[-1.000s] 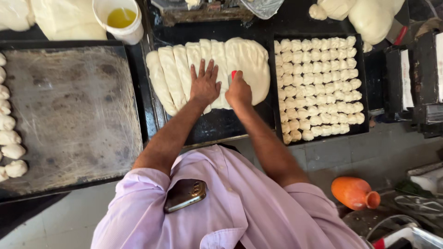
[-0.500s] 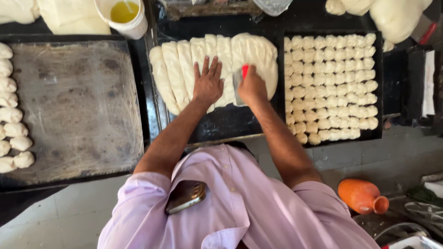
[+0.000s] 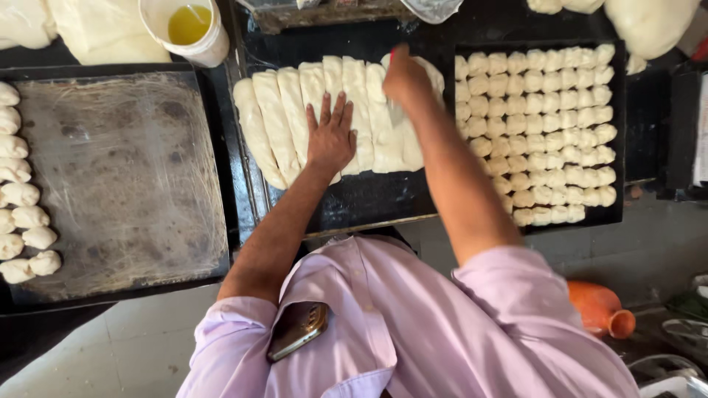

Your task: The person separates and shapes small pieces of dough from a tray, flattens a large portion of dough on a work surface, and then uses a hand-held scraper to cut the dough into smaller strips and rectangular pieces. The person also pours oil from a cup onto their hands and dough during the process and uses the scraper to clean the work surface and grease baking trays.

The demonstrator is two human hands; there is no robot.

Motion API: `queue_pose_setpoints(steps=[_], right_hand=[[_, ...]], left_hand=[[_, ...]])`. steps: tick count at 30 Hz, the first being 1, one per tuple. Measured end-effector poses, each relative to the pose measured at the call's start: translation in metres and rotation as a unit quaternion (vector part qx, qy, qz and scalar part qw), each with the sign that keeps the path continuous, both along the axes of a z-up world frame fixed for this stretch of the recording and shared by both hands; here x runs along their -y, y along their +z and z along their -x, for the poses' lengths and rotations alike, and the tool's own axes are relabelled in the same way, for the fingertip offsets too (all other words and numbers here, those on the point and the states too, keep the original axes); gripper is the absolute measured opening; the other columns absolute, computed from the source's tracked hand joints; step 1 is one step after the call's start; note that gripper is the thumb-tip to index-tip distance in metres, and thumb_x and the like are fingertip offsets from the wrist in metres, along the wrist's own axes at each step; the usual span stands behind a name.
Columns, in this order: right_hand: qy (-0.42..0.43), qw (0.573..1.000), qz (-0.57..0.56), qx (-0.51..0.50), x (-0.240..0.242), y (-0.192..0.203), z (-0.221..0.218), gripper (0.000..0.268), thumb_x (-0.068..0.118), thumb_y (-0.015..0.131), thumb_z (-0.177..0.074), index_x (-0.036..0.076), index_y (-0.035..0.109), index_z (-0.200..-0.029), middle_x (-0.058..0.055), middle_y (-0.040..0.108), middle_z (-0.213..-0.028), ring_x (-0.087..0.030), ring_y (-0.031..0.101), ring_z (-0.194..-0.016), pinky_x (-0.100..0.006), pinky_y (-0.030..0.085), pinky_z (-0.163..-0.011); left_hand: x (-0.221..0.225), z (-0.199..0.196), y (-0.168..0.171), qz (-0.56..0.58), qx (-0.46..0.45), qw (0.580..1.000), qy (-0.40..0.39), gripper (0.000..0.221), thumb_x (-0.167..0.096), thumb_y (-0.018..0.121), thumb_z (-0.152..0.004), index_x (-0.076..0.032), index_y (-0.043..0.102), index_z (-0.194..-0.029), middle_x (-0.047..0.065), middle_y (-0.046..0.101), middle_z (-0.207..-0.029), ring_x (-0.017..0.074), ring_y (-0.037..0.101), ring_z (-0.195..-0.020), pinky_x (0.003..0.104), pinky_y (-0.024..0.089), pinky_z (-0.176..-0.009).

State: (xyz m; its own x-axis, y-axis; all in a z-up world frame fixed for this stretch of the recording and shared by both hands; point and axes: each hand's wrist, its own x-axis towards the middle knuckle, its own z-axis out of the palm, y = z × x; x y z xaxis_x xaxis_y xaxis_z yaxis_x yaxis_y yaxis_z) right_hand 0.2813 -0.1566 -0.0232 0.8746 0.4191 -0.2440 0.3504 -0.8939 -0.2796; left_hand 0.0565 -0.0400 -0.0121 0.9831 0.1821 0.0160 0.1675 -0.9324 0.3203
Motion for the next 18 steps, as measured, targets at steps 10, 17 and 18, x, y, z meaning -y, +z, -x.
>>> queue_pose_setpoints(steps=[10, 17, 18], right_hand=[[-0.095, 0.995, -0.014, -0.009, 0.015, 0.067, 0.116, 0.067, 0.003, 0.063, -0.083, -0.001, 0.035, -0.144, -0.028, 0.068, -0.114, -0.043, 0.068, -0.107, -0.049, 0.055, -0.090], [-0.087, 0.995, -0.031, -0.030, 0.035, 0.064, 0.113, 0.058, 0.002, 0.059, -0.090, -0.003, 0.040, -0.145, -0.030, 0.069, -0.118, -0.044, 0.068, -0.112, -0.048, 0.057, -0.094], [-0.073, 0.995, -0.043, -0.045, 0.038, 0.069, 0.103, 0.055, 0.002, 0.057, -0.093, -0.005, 0.040, -0.145, -0.031, 0.069, -0.118, -0.044, 0.069, -0.113, -0.048, 0.058, -0.094]], left_hand=[[-0.002, 0.011, 0.002, 0.035, -0.008, 0.999, -0.011, 0.065, -0.035, 0.050, -0.102, -0.003, 0.037, -0.158, 0.013, 0.022, -0.170, 0.0363, 0.010, -0.158, 0.065, 0.004, -0.124], [0.002, 0.010, -0.005, 0.024, -0.006, 1.000, -0.018, 0.065, -0.035, 0.048, -0.103, -0.003, 0.036, -0.158, 0.013, 0.021, -0.171, 0.0362, 0.011, -0.157, 0.063, 0.002, -0.124], [0.002, 0.011, -0.004, 0.028, -0.014, 0.999, -0.022, 0.066, -0.036, 0.048, -0.102, -0.003, 0.036, -0.158, 0.013, 0.020, -0.170, 0.0361, 0.010, -0.157, 0.063, 0.002, -0.123]])
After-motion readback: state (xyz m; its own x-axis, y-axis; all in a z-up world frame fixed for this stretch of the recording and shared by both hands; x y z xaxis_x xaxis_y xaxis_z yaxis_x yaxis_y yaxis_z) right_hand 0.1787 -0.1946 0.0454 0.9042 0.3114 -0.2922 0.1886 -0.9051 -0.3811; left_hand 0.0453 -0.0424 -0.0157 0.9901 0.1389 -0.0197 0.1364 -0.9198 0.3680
